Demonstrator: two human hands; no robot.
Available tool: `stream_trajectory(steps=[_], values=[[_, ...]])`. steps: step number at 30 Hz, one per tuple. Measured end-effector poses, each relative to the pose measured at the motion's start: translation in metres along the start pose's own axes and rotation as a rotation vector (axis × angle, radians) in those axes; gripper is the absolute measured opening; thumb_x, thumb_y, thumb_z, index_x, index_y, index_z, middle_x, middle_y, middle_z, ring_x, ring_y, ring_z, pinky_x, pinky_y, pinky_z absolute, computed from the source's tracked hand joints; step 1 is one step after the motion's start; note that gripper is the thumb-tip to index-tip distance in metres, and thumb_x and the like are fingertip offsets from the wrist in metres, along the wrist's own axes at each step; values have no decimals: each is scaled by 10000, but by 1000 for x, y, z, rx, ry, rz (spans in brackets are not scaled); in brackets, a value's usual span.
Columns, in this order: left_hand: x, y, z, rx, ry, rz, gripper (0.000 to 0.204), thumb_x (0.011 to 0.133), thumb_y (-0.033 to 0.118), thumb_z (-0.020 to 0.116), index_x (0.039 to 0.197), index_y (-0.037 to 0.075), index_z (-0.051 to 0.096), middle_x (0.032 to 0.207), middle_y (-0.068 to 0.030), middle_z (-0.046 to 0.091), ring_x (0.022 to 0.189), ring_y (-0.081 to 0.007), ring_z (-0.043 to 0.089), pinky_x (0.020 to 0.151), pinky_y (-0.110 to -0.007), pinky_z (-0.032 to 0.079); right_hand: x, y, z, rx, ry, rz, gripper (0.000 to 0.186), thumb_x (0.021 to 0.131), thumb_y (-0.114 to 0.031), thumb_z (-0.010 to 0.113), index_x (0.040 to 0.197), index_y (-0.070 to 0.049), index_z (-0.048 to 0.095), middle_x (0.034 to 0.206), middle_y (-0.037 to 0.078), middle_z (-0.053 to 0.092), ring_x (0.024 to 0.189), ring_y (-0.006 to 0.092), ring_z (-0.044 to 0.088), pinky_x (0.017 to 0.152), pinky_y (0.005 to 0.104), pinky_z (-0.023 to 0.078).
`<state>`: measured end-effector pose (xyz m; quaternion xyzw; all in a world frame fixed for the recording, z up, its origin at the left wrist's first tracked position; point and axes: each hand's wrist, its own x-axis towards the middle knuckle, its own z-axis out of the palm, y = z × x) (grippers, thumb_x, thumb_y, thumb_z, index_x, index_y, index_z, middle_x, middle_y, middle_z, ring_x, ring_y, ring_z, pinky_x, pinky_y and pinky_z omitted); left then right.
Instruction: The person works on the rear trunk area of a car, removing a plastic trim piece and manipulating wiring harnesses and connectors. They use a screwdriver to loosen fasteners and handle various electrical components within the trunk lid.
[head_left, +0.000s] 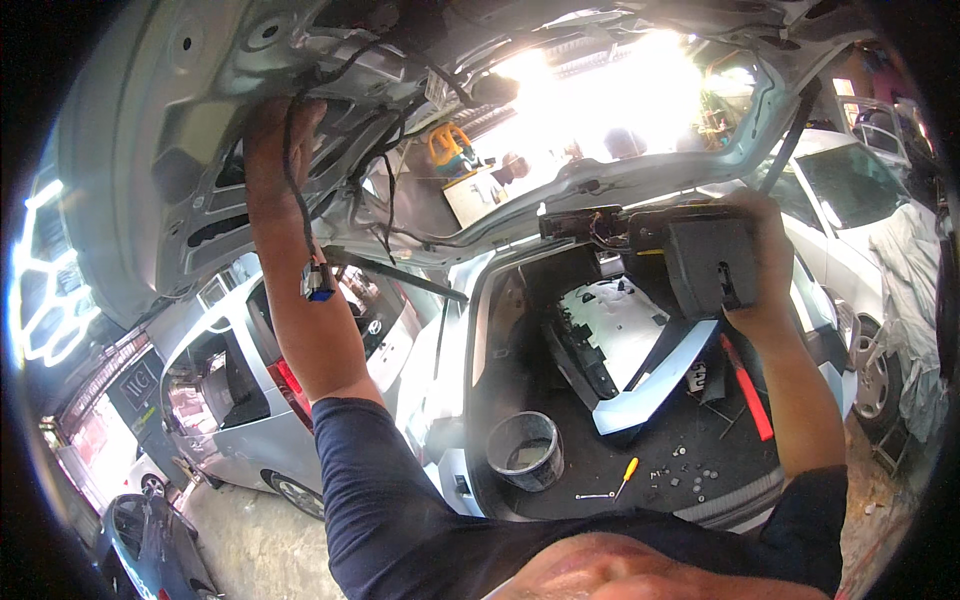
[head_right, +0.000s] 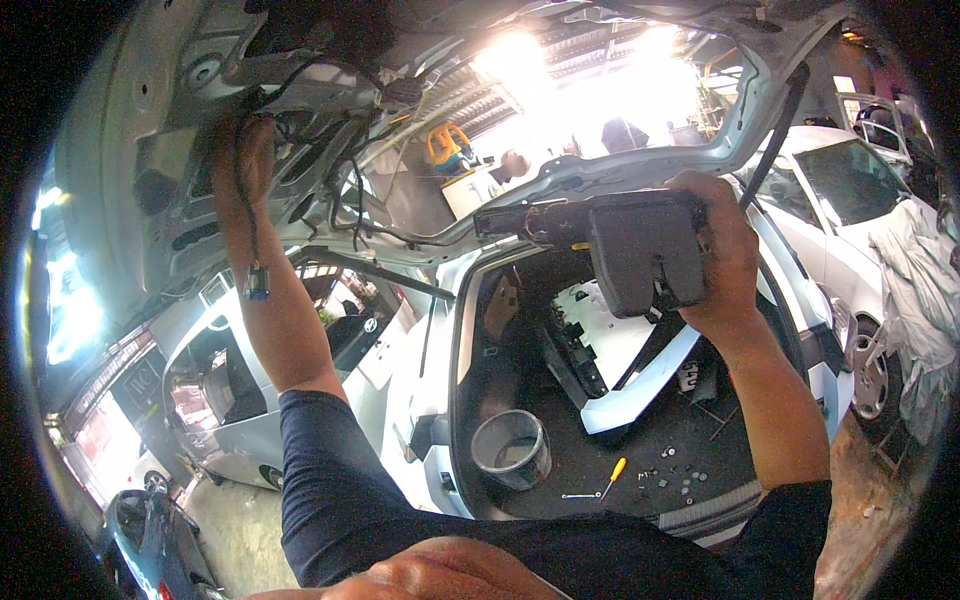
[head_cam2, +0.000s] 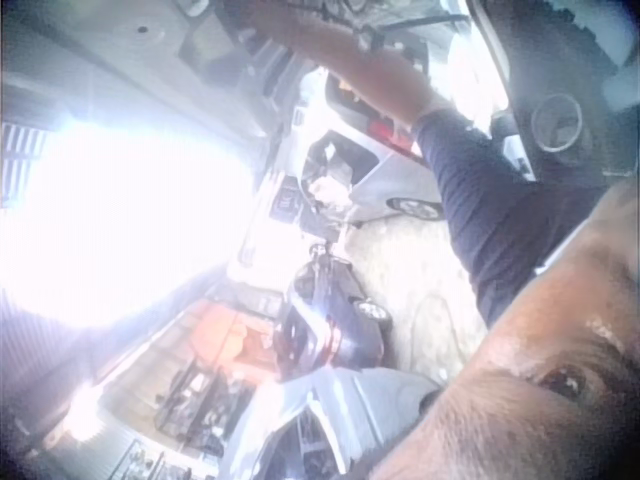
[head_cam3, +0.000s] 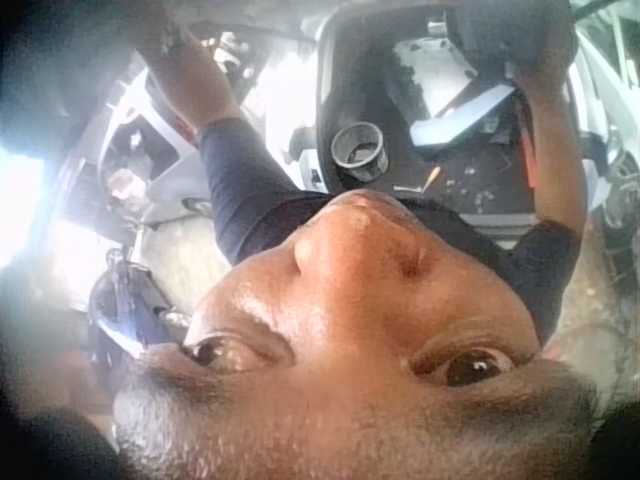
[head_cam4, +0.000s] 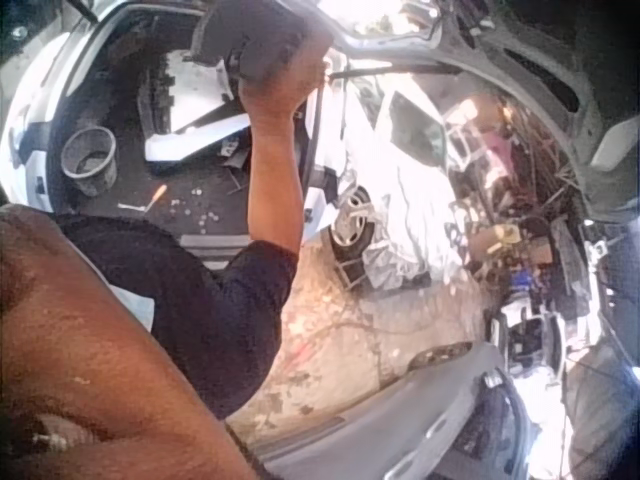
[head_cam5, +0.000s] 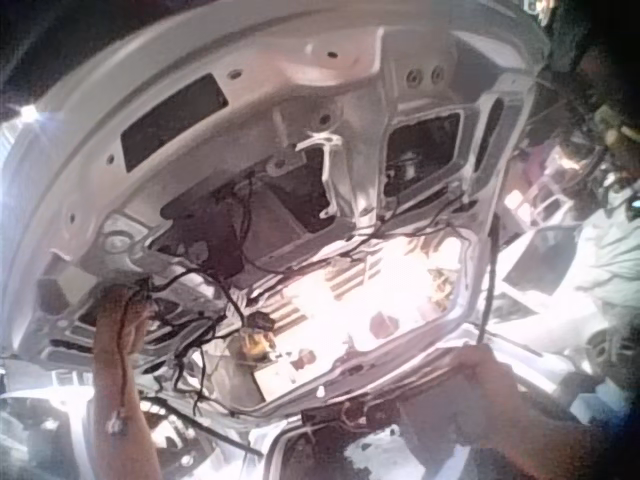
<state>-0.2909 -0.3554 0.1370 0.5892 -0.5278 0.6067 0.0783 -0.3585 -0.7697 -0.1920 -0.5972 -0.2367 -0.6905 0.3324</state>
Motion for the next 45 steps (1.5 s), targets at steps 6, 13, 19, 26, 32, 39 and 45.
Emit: stream_trajectory(steps=[6,13,19,26,32,39,45], values=[[-17,3,0,-303,65,-241,436,875,202,730,1237,-31,659,1189,-129,670,1099,-260,606,1026,-362,423,4,-10,0,-31,-2,-8,561,758,-7,828,1246,-71,559,1124,120,678,1024,240,719,901,366,569],[-36,32,44,-922,518,-151,422,954,211,682,1300,-6,578,1259,-118,626,1155,-252,604,1017,-383,478,0,-14,-13,-22,34,-4,564,766,10,813,1257,-79,550,1109,124,698,1031,242,720,902,359,567],[-57,81,77,-901,805,-402,358,983,179,639,1307,35,589,1233,-106,646,1159,-243,617,934,-374,539,1,-20,-35,-107,51,-27,547,790,12,779,1272,-82,538,1103,122,698,1015,239,718,899,345,555],[-7,162,120,-1570,599,-459,343,1039,270,594,1303,54,623,1206,-90,688,1017,-217,681,856,-370,554,0,-16,-54,-241,93,-17,517,819,-52,754,1286,-57,532,1117,125,672,1040,232,683,935,355,526],[54,159,134,-1987,546,-30,346,1058,291,544,1308,69,632,1268,-106,696,1048,-223,683,831,-335,559,-12,-20,-70,-170,100,35,524,809,-74,747,1289,-53,536,1145,97,654,1070,207,651,954,339,503],[91,142,155,-1879,642,238,296,1048,224,532,1273,61,634,1243,-121,697,1071,-217,673,815,-319,551,-20,-20,-89,-131,70,111,545,779,-16,745,1282,-55,540,1139,86,646,1064,181,642,950,311,494],[48,127,177,-1653,344,-179,214,1025,171,547,1172,35,623,1140,-146,692,1021,-248,668,834,-362,539,-20,-22,-98,-241,66,86,531,789,-12,730,1282,-51,539,1140,91,646,1074,176,639,964,307,490]])
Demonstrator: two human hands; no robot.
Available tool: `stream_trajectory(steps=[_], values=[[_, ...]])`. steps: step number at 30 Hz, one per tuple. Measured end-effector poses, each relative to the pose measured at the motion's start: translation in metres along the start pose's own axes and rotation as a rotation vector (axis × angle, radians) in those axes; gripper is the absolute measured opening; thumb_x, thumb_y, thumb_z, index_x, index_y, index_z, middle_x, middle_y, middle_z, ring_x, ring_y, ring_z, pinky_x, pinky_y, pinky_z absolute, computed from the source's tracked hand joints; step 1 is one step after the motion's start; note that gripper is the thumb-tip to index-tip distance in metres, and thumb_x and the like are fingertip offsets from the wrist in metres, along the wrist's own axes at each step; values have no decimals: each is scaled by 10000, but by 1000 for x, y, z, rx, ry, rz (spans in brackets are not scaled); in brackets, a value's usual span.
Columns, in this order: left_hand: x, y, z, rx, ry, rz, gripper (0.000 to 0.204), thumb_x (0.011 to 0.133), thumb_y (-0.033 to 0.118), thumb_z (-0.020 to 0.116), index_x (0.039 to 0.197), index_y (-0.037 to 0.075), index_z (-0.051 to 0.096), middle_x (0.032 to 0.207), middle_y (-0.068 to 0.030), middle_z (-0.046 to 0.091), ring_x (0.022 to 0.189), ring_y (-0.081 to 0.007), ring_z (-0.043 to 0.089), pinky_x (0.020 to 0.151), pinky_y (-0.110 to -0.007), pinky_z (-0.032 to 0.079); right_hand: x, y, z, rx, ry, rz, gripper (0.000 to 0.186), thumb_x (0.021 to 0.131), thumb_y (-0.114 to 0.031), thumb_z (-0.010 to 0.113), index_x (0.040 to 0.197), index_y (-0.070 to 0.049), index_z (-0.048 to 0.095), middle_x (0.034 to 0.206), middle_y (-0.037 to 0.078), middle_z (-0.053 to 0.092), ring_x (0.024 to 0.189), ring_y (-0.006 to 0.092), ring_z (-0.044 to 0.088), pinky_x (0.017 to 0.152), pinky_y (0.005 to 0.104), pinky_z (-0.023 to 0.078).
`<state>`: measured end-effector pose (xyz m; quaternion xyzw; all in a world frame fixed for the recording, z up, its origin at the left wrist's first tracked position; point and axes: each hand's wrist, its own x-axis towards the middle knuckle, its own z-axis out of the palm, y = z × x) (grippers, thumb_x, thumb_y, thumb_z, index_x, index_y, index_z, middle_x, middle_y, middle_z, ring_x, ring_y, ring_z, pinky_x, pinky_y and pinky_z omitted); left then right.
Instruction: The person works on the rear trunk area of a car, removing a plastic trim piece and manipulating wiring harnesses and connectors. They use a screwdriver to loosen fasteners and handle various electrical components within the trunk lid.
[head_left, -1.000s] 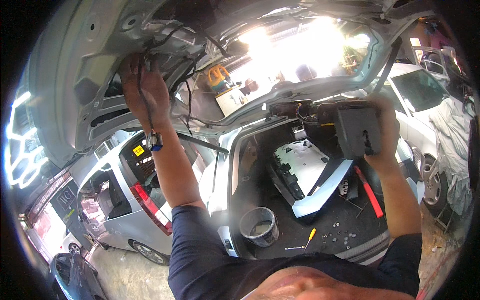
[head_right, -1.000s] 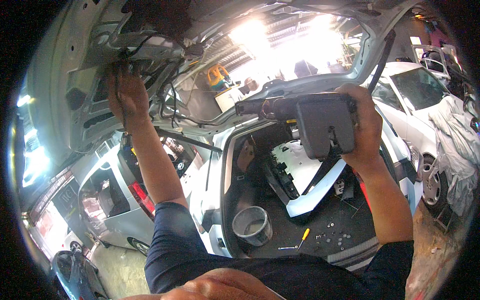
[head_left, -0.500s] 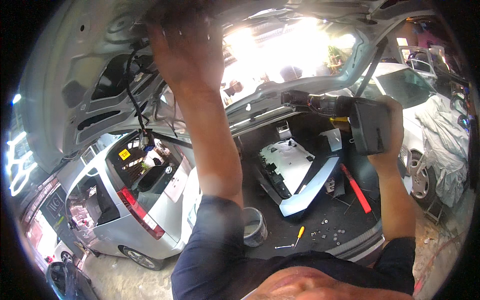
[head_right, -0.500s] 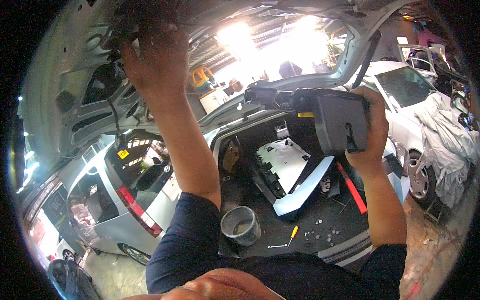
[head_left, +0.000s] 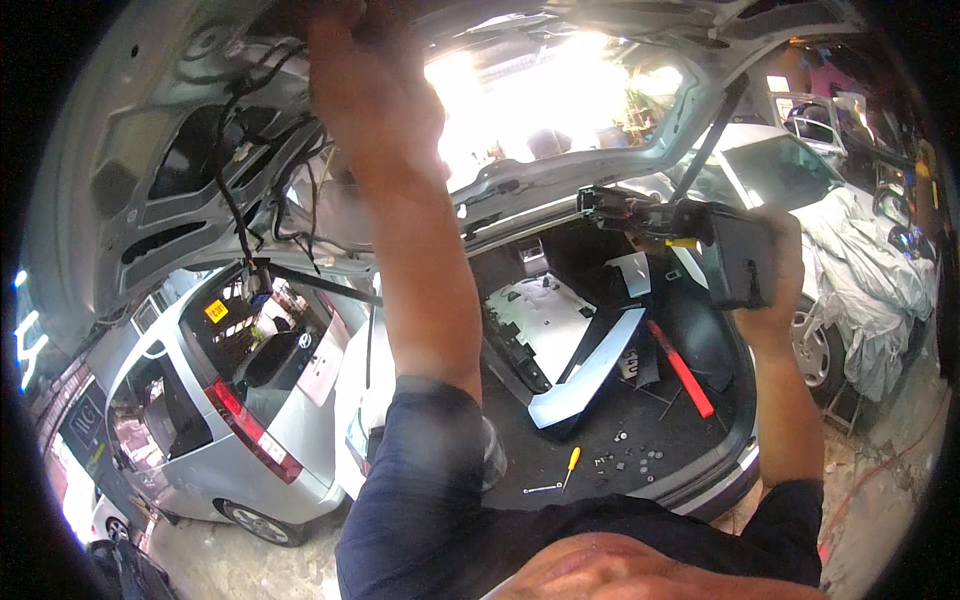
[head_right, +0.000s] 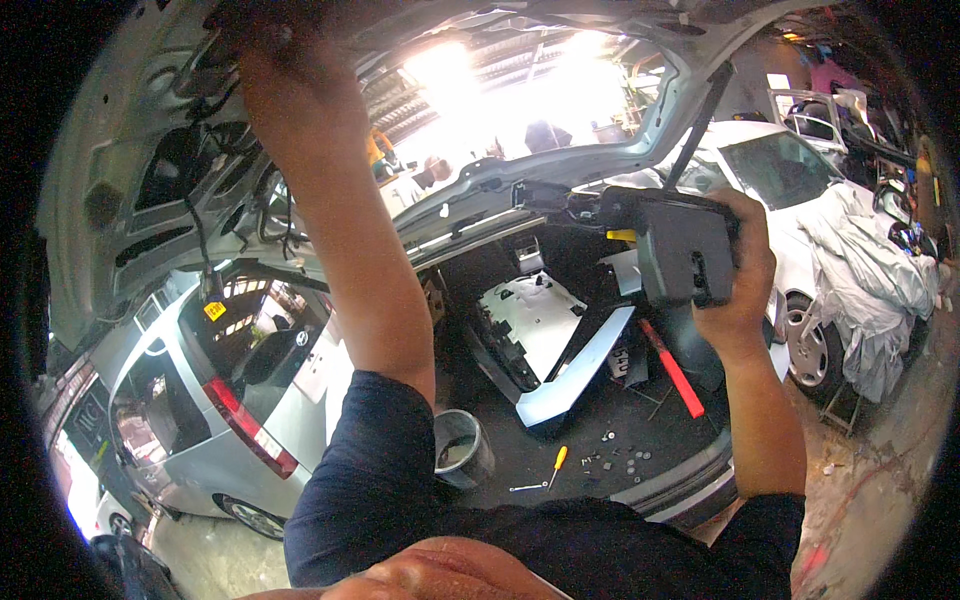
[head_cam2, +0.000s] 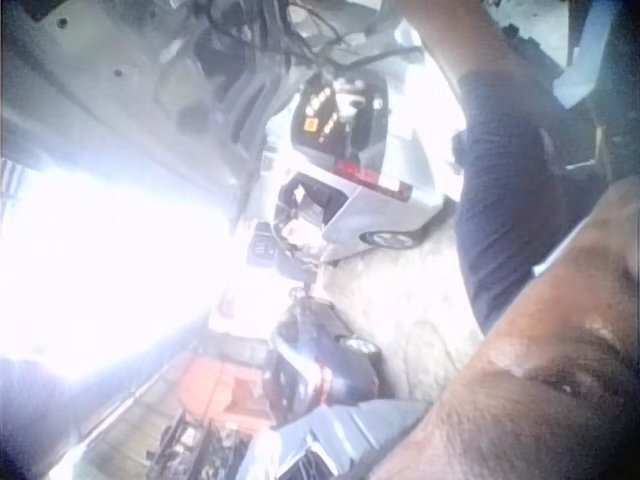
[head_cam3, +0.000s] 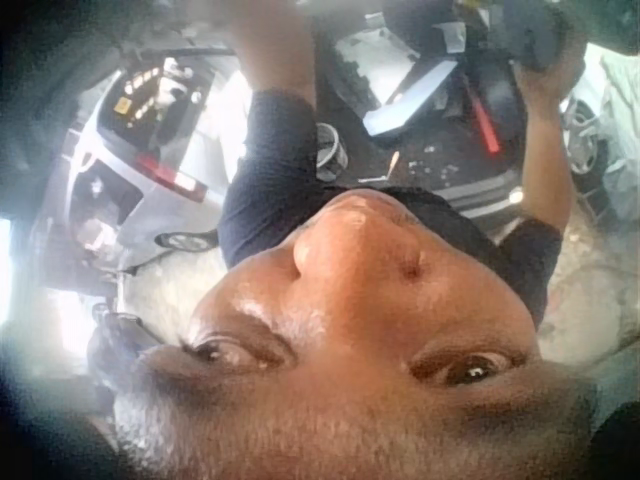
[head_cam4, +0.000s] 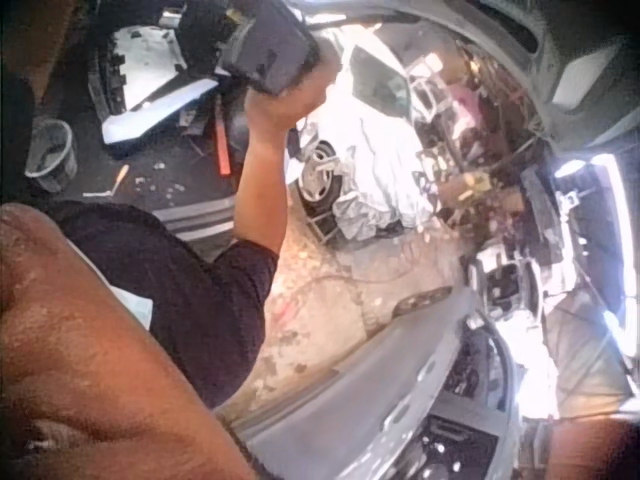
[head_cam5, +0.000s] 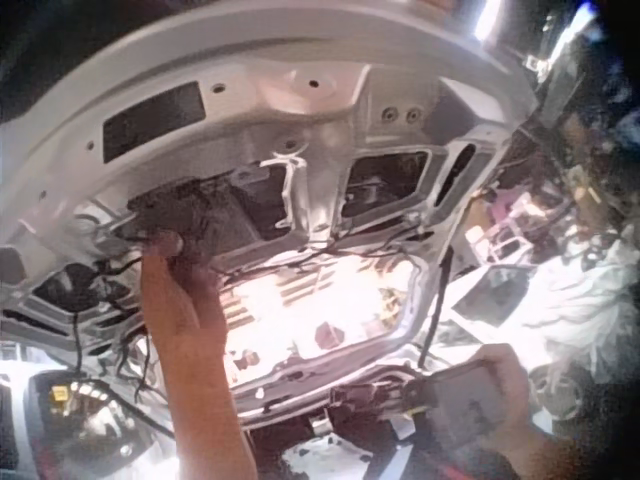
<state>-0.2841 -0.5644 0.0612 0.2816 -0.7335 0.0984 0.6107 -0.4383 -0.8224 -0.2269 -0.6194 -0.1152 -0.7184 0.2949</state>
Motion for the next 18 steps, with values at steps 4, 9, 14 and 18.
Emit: stream_trajectory(steps=[4,9,14,18], values=[[-30,41,-31,-119,-47,-124,163,1010,136,556,1105,18,615,1071,-162,688,987,-268,665,847,-391,531,6,6,0,45,49,-19,535,796,-13,733,1291,-46,531,1157,92,645,1087,181,637,972,313,491],[-44,58,4,47,11,69,247,1032,171,544,1200,8,622,1129,-151,697,1017,-267,679,817,-393,563,35,-2,12,166,128,-61,603,779,-30,796,1312,-42,515,1172,92,646,1089,184,640,975,317,497],[-9,72,10,-318,-36,-31,373,1047,247,543,1348,42,624,1319,-164,678,1099,-276,679,776,-381,599,64,-25,25,-50,217,-324,593,851,-15,790,1366,-36,496,1244,115,624,1137,194,636,1000,316,513],[-6,71,20,-504,-237,-145,327,1037,282,569,1253,64,681,1290,-152,695,991,-260,705,730,-393,594,83,-40,26,-31,264,-402,618,845,-39,821,1373,-33,500,1254,110,624,1148,200,635,1006,321,508]])
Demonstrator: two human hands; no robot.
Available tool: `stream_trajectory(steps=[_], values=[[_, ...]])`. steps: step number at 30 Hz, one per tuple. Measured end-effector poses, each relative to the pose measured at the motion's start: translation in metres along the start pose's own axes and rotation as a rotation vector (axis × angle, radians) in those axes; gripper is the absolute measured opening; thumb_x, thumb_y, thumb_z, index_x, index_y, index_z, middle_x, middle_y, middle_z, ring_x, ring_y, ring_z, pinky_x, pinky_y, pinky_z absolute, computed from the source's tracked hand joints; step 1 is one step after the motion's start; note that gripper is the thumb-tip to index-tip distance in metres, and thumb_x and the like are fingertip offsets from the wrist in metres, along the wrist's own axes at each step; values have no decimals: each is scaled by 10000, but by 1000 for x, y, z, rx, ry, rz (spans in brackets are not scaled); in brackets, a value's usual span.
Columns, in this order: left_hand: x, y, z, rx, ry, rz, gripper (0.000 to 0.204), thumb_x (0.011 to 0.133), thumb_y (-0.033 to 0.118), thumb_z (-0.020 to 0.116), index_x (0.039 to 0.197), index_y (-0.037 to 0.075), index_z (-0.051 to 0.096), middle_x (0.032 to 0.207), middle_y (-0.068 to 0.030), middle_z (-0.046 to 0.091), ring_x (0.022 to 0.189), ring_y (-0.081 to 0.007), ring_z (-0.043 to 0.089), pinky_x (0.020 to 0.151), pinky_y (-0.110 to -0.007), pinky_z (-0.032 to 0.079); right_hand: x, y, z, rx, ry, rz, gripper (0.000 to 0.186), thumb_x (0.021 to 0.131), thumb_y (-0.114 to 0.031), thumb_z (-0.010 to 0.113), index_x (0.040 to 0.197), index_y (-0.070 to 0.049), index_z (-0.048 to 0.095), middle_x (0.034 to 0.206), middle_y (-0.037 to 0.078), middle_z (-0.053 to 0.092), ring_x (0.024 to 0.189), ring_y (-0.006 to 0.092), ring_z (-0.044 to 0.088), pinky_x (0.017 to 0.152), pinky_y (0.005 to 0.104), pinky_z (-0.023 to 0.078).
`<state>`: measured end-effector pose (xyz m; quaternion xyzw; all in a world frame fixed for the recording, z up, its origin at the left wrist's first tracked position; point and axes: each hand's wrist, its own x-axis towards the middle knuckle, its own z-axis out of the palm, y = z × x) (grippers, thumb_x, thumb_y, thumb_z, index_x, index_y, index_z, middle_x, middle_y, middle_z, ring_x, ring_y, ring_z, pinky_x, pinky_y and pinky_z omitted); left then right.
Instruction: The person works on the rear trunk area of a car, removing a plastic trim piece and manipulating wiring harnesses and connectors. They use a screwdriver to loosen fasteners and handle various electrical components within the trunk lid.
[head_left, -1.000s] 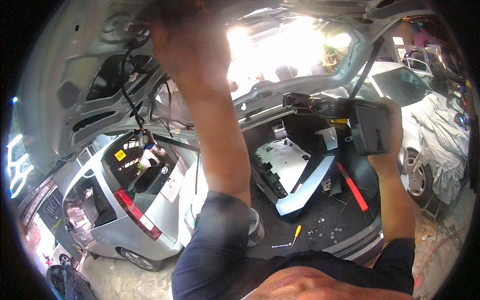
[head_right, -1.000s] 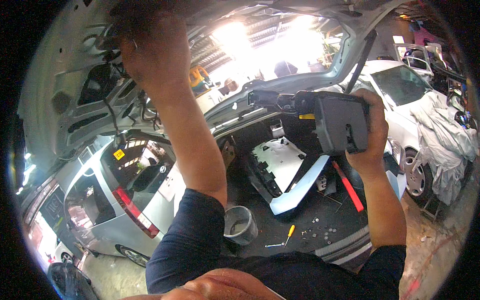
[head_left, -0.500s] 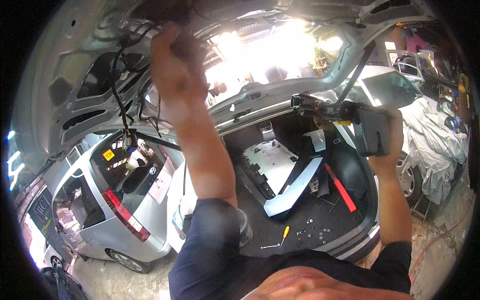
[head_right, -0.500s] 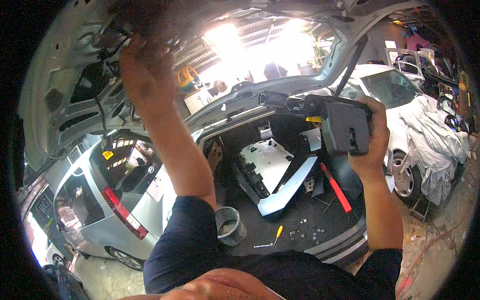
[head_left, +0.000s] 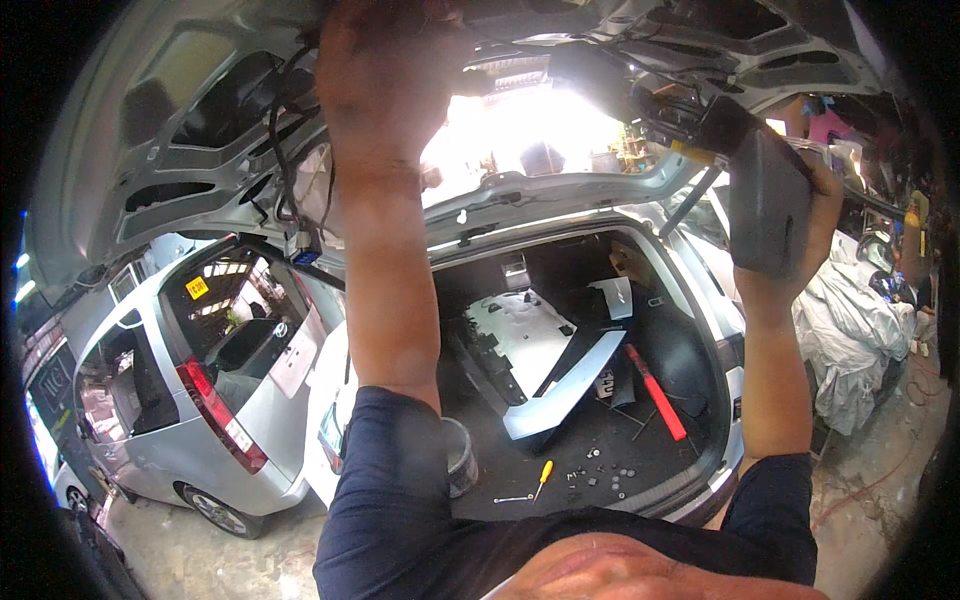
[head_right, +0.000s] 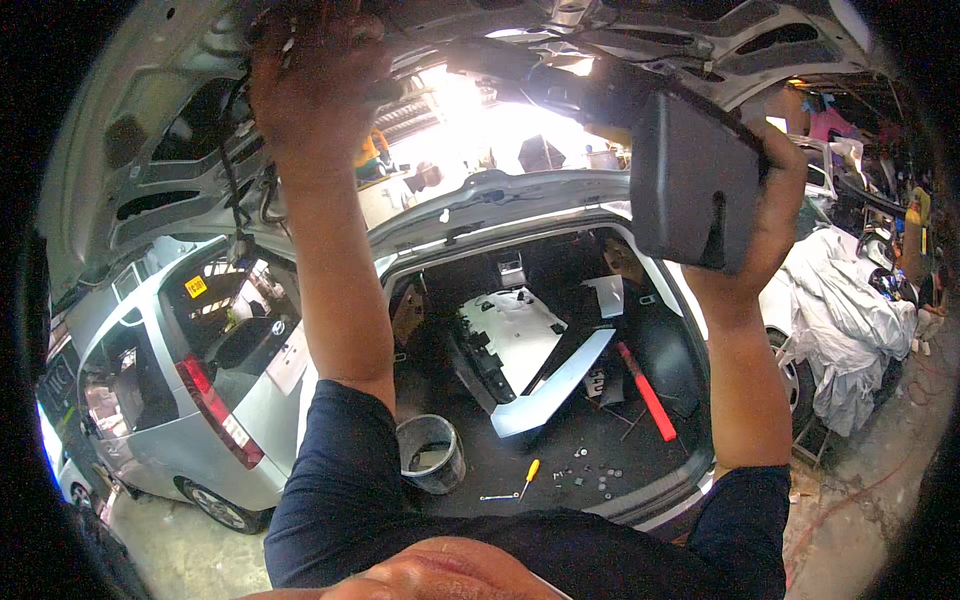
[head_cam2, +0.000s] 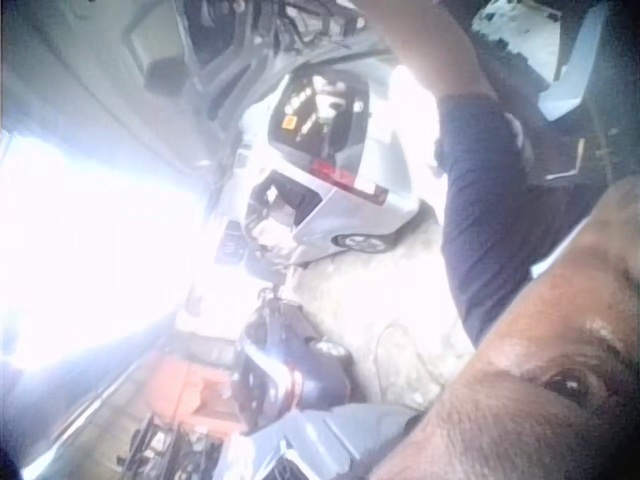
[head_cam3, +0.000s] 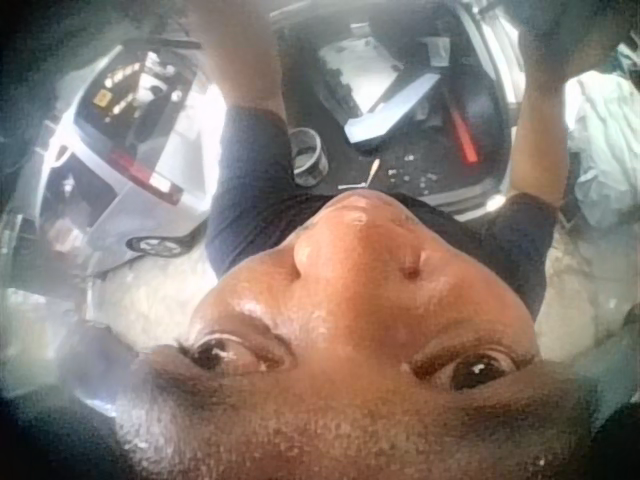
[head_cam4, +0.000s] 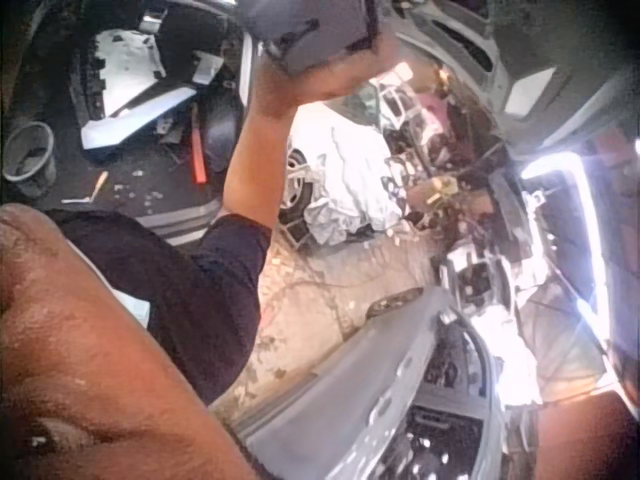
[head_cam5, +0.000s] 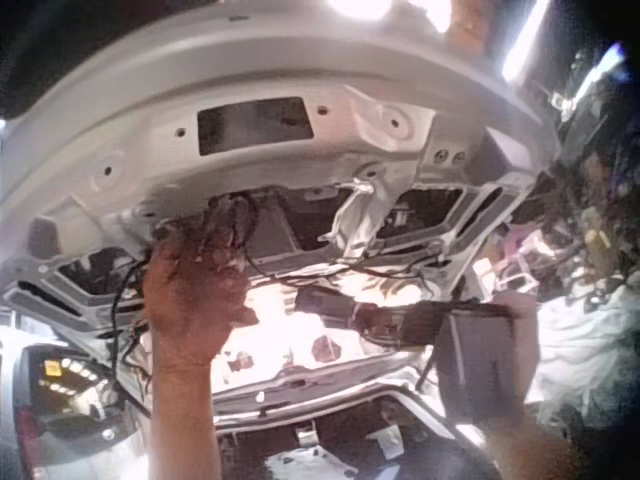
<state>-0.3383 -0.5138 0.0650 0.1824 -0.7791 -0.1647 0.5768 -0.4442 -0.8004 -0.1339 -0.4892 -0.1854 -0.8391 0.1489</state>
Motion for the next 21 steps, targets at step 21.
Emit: stream_trajectory(steps=[21], values=[[-15,11,-3,354,347,44,264,1010,197,607,1159,-1,697,1049,-141,750,886,-264,726,774,-380,608,46,-72,60,-81,39,-131,514,774,77,711,1259,-11,564,1118,87,643,1017,199,627,969,310,472]])
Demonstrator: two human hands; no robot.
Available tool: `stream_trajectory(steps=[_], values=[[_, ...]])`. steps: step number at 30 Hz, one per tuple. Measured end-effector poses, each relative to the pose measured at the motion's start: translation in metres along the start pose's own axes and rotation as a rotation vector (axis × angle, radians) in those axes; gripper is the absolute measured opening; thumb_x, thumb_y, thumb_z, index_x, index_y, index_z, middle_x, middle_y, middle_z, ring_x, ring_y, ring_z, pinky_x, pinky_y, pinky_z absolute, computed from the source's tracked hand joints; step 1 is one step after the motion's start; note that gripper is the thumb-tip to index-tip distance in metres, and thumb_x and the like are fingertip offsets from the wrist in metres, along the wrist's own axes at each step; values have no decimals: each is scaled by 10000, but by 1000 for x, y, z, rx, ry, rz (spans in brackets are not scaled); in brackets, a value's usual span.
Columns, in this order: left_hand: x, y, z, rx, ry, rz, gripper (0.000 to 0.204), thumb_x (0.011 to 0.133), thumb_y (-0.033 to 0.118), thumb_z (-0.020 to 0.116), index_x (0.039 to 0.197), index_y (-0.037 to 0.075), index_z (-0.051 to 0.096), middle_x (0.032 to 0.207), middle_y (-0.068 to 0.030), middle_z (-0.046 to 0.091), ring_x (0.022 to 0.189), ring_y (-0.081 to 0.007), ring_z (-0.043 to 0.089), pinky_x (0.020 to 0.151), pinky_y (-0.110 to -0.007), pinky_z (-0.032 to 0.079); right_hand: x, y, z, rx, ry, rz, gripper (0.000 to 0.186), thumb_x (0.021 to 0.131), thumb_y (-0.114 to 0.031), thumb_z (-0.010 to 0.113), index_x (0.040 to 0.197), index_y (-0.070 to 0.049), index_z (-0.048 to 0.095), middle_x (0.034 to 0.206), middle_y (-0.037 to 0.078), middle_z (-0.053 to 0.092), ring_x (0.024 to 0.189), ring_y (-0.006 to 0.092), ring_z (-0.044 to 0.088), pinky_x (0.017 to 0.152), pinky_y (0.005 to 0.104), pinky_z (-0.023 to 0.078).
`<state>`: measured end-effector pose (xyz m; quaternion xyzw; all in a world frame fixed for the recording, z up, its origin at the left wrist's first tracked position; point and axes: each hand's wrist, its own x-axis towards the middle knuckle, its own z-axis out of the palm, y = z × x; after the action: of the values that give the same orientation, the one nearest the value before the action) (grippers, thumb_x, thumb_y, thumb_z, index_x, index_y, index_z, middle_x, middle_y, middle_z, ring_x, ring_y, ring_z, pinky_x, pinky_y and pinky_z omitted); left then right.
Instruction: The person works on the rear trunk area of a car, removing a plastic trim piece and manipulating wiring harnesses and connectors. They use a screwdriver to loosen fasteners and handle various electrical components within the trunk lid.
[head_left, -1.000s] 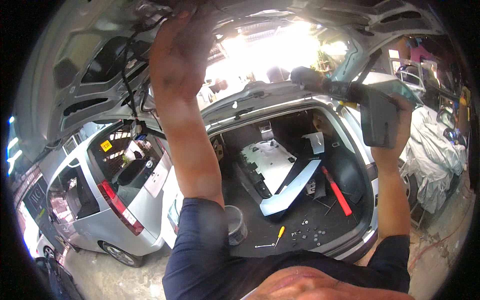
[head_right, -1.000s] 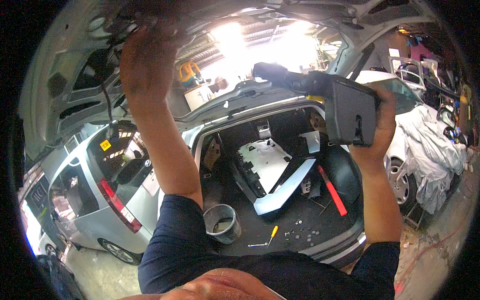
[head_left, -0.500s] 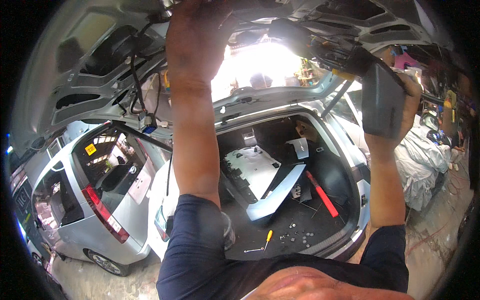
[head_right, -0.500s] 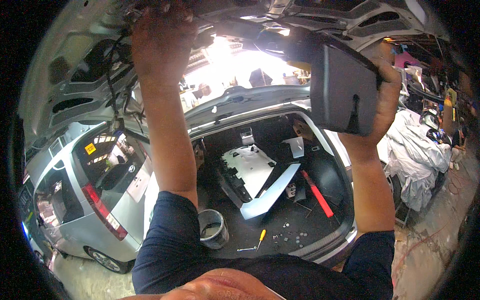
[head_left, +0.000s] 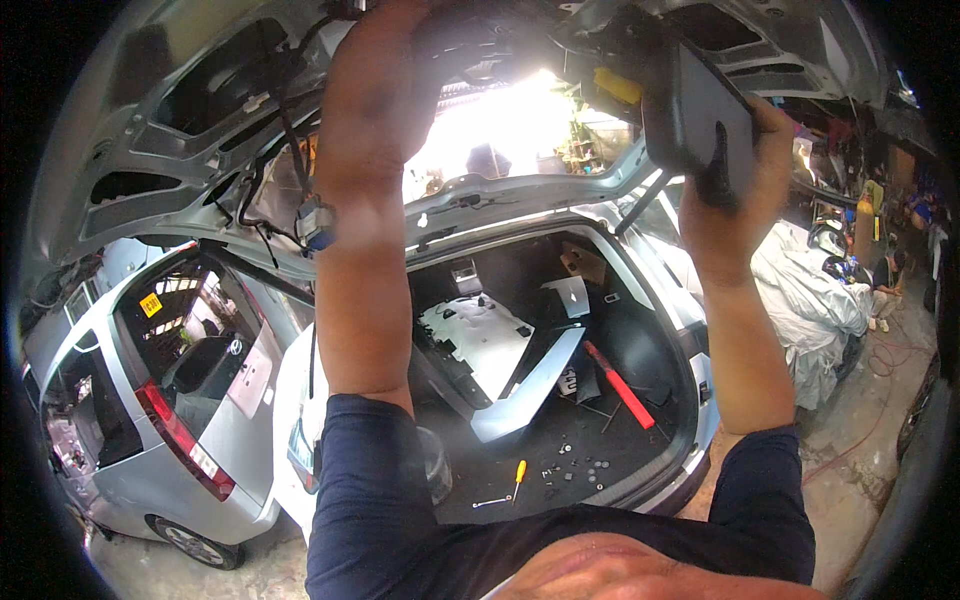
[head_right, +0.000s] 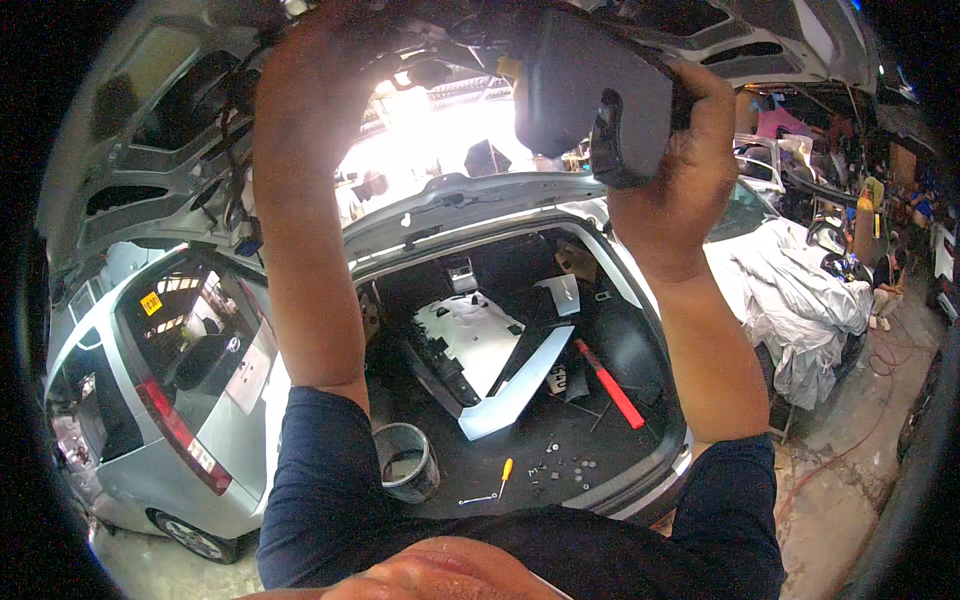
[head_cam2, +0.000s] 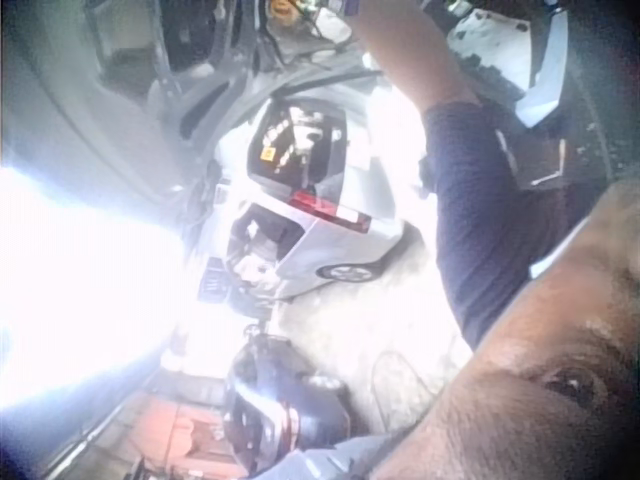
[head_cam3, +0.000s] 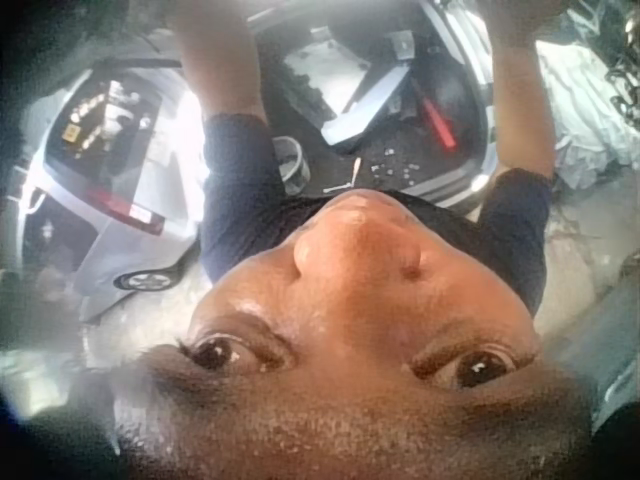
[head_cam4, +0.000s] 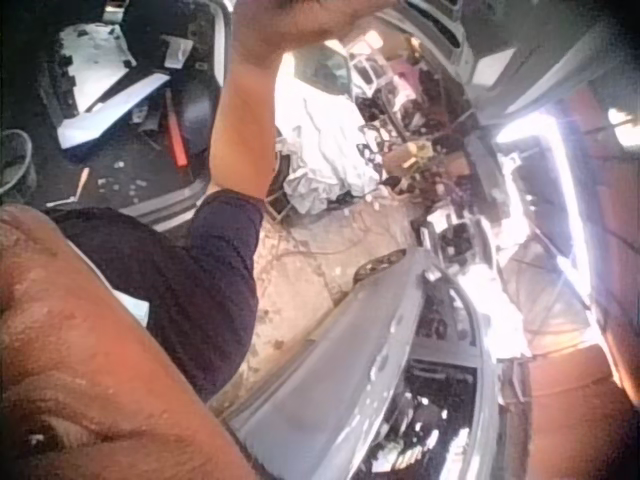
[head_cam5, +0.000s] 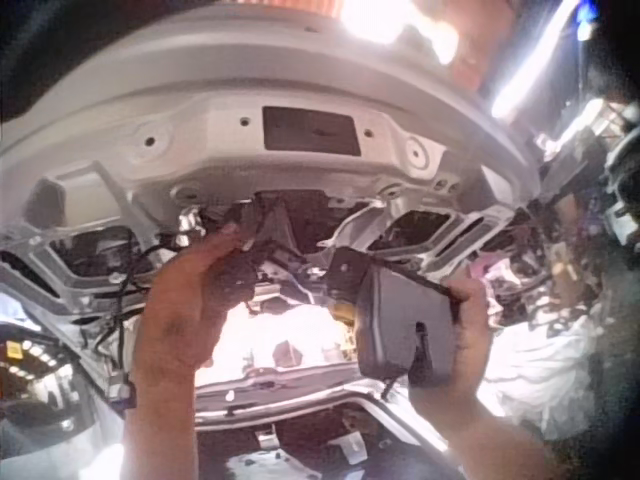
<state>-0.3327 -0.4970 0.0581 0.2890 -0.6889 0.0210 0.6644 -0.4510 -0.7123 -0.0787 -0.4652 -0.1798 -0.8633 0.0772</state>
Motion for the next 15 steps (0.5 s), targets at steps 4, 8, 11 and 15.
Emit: stream_trajectory(steps=[4,8,11,15], values=[[-12,1,9,19,-59,-61,281,1015,194,588,1172,-13,695,1078,-141,748,916,-258,725,819,-395,600,-7,6,2,0,-14,75,485,804,74,723,1253,-11,560,1129,96,638,1039,192,624,977,310,472],[-7,2,-1,32,39,-102,278,1004,185,588,1156,-22,694,1071,-141,749,948,-261,730,840,-410,605,-14,9,8,13,-36,110,578,738,143,675,1275,-20,537,1144,104,609,1103,197,603,1009,317,461],[-4,5,-5,52,-2,-114,271,995,181,597,1149,-19,695,1060,-139,751,948,-265,731,836,-417,608,-16,15,15,31,-27,112,618,715,164,635,1289,-30,518,1151,101,591,1117,201,587,1008,318,454],[-1,2,-11,-42,-73,-112,270,983,163,601,1161,-21,687,1055,-145,747,935,-273,732,824,-435,614,-17,23,21,56,-16,119,650,706,164,621,1311,-41,501,1170,96,575,1137,195,570,1008,318,450]])
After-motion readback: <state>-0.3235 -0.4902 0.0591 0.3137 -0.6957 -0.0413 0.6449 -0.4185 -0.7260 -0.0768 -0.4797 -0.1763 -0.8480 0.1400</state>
